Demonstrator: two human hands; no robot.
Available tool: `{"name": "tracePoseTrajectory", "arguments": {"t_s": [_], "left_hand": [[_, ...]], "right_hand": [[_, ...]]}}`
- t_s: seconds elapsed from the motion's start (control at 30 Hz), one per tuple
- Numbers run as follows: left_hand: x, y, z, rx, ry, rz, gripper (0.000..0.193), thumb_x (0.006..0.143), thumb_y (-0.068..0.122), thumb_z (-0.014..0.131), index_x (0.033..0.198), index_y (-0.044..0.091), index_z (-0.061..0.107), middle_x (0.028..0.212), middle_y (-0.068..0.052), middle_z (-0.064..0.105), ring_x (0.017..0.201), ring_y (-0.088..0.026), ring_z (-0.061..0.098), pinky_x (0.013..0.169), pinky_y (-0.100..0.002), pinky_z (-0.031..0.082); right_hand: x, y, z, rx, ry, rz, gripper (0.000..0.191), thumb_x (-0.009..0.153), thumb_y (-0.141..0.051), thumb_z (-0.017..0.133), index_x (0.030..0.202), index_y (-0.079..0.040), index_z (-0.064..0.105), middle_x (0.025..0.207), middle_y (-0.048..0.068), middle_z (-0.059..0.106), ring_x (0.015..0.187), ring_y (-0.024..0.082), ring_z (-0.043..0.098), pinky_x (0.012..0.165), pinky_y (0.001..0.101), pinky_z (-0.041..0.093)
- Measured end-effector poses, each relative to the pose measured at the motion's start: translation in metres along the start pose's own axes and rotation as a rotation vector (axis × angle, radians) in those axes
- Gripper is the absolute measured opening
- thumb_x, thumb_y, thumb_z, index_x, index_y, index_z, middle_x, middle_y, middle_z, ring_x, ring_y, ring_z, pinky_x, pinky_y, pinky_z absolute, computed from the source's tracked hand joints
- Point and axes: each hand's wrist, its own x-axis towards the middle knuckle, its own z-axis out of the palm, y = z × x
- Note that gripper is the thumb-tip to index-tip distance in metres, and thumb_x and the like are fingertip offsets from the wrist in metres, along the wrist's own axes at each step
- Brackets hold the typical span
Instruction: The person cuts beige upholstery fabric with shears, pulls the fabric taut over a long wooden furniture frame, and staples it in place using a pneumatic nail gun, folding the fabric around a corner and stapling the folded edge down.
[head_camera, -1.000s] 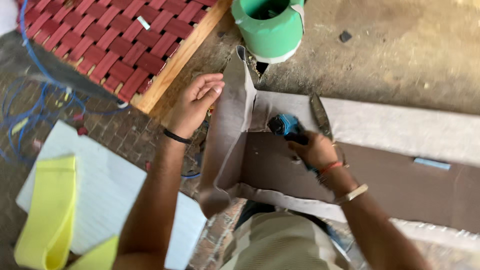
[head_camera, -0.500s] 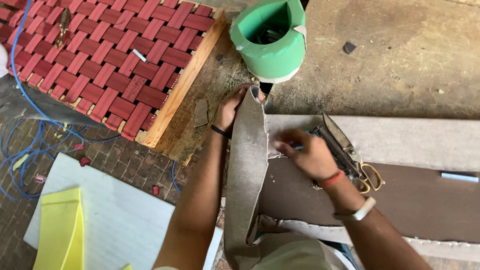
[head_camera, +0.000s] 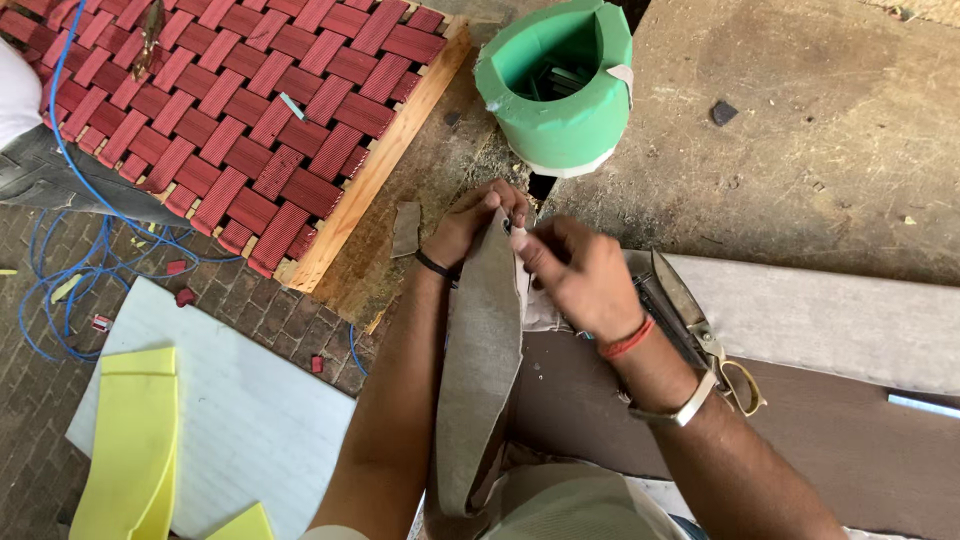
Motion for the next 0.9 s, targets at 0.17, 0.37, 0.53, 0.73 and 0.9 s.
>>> {"name": "tracePoseTrajectory", "arguments": {"t_s": [0.17,0.37,0.53,0.73,0.9], "left_hand": [[0.003,0.0,-0.002,0.3,0.059,-0.021,0.033,0.109,0.034,0.054,0.107,0.003,0.064,0.098,-0.003,0.063,0.097,-0.016,0.059,0.091,-0.031,0.051],[0.003,-0.004,0.001,0.276,0.068,0.001,0.029,0.108,0.034,0.052,0.104,0.008,0.065,0.095,0.002,0.061,0.094,-0.012,0.06,0.088,-0.027,0.053],[0.004,-0.015,-0.008,0.095,-0.034,0.01,0.027,0.104,0.034,0.066,0.096,0.008,0.064,0.09,0.002,0.061,0.088,-0.012,0.057,0.081,-0.029,0.047],[0.004,-0.029,-0.013,0.425,0.061,0.085,0.034,0.108,0.041,0.063,0.105,0.007,0.065,0.1,-0.003,0.065,0.095,-0.015,0.061,0.089,-0.031,0.054],[-0.029,-0.023,0.007,0.207,0.208,-0.273,0.07,0.104,0.06,0.031,0.151,0.01,0.048,0.131,-0.013,0.062,0.114,-0.025,0.061,0.099,-0.04,0.051]], "right_hand": [[0.038,0.001,0.003,-0.131,-0.088,0.026,0.057,0.098,-0.053,0.065,0.08,0.0,0.074,0.059,0.012,0.067,0.055,0.018,0.069,0.06,0.0375,0.056],[0.045,0.001,0.011,0.169,-0.155,0.08,0.03,0.095,-0.03,0.068,0.093,-0.001,0.076,0.064,0.008,0.068,0.047,0.012,0.061,0.044,0.0306,0.05],[0.039,0.013,0.012,0.452,-0.144,0.257,0.02,0.095,-0.018,0.068,0.096,-0.001,0.076,0.06,0.006,0.064,0.041,0.009,0.055,0.036,0.0253,0.042],[0.049,0.068,0.03,0.569,-0.113,0.178,0.021,0.097,-0.018,0.067,0.089,0.0,0.075,0.065,0.004,0.066,0.049,0.012,0.058,0.046,0.0289,0.047],[0.062,0.115,0.083,0.905,-0.116,0.084,0.023,0.103,-0.013,0.067,0.083,-0.002,0.069,0.071,-0.002,0.056,0.065,0.009,0.045,0.062,0.0273,0.037]]}}
